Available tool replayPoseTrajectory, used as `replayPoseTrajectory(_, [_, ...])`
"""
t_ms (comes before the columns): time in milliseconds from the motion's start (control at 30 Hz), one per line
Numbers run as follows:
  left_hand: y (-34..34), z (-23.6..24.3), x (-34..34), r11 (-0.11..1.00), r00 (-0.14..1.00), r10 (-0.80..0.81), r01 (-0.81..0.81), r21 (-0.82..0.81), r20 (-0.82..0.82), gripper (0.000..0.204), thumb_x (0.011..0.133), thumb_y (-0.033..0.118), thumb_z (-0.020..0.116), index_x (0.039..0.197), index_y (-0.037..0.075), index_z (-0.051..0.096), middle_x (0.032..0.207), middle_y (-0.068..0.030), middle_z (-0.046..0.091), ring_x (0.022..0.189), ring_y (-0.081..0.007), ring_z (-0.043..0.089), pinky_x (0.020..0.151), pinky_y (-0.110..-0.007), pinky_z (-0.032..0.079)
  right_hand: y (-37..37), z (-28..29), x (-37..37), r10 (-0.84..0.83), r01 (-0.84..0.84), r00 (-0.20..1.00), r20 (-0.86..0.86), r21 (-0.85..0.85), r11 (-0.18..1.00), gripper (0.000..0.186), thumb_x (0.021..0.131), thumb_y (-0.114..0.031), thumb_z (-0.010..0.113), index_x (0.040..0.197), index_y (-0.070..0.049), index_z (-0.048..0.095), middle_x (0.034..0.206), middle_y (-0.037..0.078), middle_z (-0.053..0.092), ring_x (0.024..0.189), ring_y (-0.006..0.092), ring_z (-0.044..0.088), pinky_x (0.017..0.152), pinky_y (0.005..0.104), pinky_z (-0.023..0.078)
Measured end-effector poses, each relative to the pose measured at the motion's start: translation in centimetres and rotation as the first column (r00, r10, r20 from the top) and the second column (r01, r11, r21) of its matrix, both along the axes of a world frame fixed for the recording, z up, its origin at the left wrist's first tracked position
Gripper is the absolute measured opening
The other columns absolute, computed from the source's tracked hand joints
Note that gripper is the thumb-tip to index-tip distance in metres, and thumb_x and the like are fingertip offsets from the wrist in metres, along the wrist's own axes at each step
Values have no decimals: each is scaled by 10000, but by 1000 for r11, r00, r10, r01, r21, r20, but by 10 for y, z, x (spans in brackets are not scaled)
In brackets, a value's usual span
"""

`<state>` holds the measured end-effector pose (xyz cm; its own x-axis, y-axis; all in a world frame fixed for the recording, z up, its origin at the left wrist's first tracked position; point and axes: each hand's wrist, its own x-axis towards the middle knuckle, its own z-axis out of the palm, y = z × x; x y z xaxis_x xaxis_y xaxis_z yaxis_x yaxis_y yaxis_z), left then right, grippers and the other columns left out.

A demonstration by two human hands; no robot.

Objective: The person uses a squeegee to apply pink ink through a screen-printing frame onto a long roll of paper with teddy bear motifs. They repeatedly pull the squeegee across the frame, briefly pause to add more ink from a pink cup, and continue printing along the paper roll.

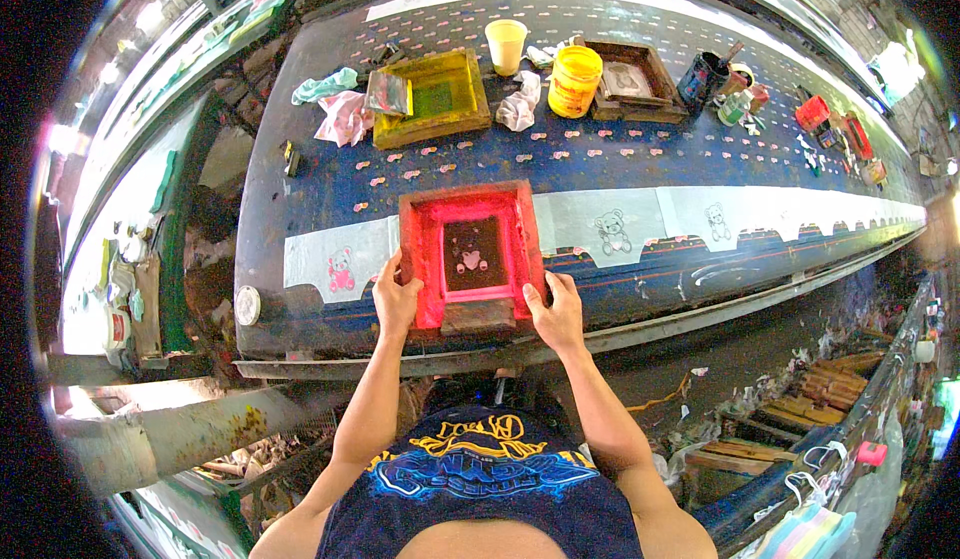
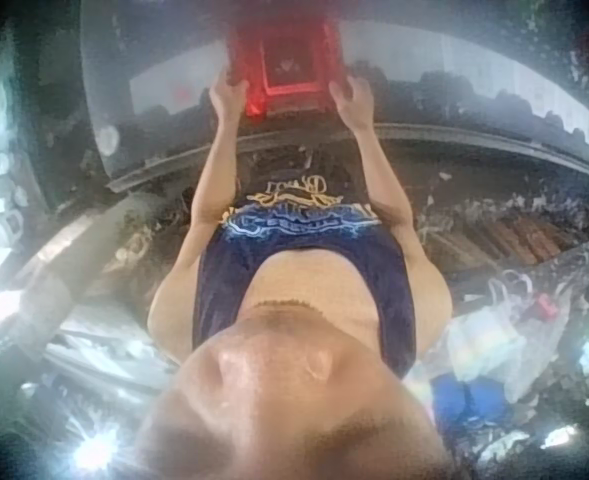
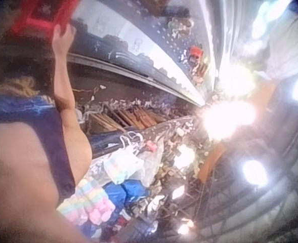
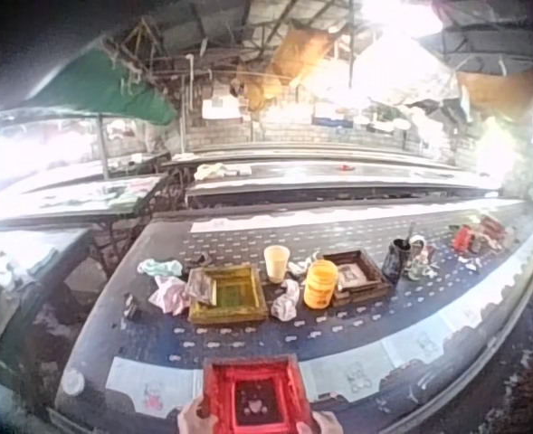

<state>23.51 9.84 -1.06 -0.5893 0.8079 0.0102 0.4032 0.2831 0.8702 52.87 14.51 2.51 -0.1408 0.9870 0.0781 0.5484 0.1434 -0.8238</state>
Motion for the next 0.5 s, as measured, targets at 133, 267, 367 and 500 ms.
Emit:
replayPoseTrajectory(133, [-1,8,1,1000,1000,-12,11,-20,-24,652,757,38,717,1393,-53,606,1367,-243,659,1296,-344,626,1111,-397,469,-13,23,-7,139,-185,979,152,351,918,613,875,-330,821,1311,45,609,1260,213,620,1185,415,575,1042,481,462])
replayPoseTrajectory(267, [0,2,-2,999,1000,-18,18,27,-7,661,752,37,712,1396,-63,599,1371,-244,657,1299,-343,624,1116,-395,464,-25,49,-22,595,-670,736,324,223,708,535,751,-191,833,1224,-11,658,1234,161,631,1180,376,582,1032,484,472])
replayPoseTrajectory(367, [1,9,1,999,998,-23,24,23,-51,662,750,36,711,1395,-64,599,1371,-242,658,1301,-342,622,1121,-392,460,-17,38,-35,551,-642,754,357,228,732,408,775,-81,760,1165,-3,673,1191,144,655,1150,342,611,1003,460,494])
replayPoseTrajectory(500, [2,11,2,999,999,-26,27,24,-25,665,751,35,713,1399,-61,598,1367,-243,658,1300,-346,621,1122,-393,459,-3,26,-46,533,-609,784,319,223,761,359,766,2,709,1123,9,675,1153,160,686,1110,353,643,983,452,526])
